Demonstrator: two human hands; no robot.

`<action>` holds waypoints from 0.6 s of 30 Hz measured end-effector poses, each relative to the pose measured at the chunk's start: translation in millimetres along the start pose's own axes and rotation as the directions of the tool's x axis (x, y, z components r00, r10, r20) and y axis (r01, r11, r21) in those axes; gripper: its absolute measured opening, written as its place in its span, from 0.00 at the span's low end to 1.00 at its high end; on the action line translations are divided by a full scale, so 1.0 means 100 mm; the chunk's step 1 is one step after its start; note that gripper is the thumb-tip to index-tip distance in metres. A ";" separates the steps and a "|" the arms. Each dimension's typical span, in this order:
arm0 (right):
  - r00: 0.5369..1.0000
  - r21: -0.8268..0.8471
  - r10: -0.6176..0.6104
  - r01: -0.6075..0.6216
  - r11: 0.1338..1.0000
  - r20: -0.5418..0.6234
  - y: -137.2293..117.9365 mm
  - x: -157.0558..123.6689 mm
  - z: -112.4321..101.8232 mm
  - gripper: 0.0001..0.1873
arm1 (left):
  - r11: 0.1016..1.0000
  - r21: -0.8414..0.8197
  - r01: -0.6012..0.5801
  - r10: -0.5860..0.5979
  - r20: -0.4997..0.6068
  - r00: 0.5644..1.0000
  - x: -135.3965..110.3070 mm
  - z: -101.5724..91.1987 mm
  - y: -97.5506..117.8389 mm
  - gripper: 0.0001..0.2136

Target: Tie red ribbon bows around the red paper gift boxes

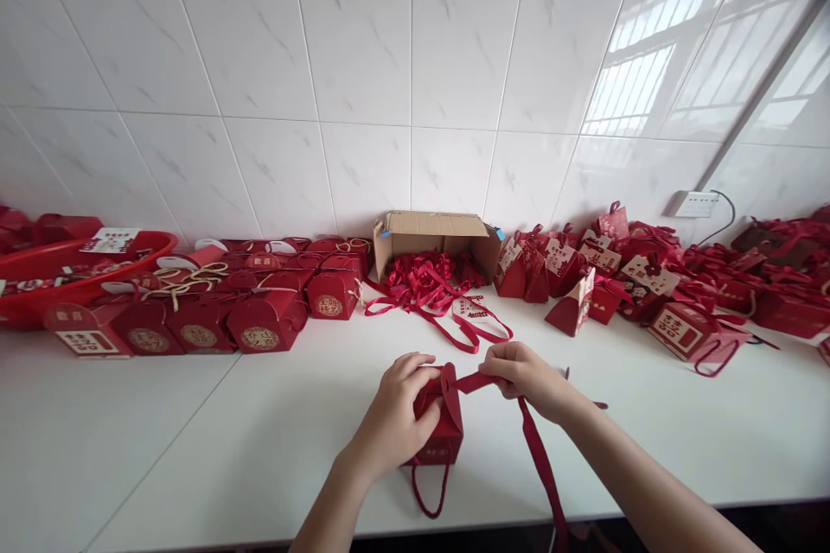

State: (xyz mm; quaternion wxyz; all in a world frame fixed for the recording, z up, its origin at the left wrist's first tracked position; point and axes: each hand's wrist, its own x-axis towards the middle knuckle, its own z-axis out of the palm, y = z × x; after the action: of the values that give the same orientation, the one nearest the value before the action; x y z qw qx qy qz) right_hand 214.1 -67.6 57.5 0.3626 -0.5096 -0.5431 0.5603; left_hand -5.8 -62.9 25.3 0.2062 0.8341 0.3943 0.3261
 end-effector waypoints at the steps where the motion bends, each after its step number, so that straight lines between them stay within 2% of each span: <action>1: 1.000 0.006 0.001 -0.001 1.000 0.001 0.00 0.01 0.01 0.16 | 1.000 0.007 0.002 -0.002 -0.014 1.000 0.00 0.01 0.00 0.12; 7: 1.000 0.000 0.004 -0.004 1.000 -0.011 0.01 0.06 0.09 0.15 | 0.998 0.051 0.039 -0.032 -0.131 0.991 -0.01 0.09 0.03 0.09; 12: 1.000 -0.051 -0.008 0.007 0.999 -0.002 0.03 0.11 0.14 0.15 | 0.998 0.034 0.056 -0.050 -0.162 0.986 0.01 0.12 0.05 0.07; 15: 1.000 -0.132 -0.010 0.008 0.991 -0.017 0.07 0.10 0.11 0.13 | 0.998 -0.019 0.059 -0.062 -0.184 0.981 0.02 0.09 0.07 0.06; 17: 0.996 -0.266 -0.080 0.068 0.962 -0.033 0.08 0.08 0.07 0.12 | 0.994 -0.089 0.069 -0.085 -0.189 0.978 0.03 0.05 0.09 0.06; 18: 0.990 -0.349 -0.138 0.124 0.929 -0.016 0.07 0.07 0.06 0.16 | 0.989 -0.127 0.079 -0.101 -0.181 0.978 0.04 0.02 0.11 0.06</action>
State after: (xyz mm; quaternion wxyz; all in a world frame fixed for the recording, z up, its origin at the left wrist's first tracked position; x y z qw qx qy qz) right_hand 207.6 -63.3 48.4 0.3144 -0.5393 -0.6586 0.4202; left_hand 3.7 -66.6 31.6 0.2325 0.7672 0.4292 0.4161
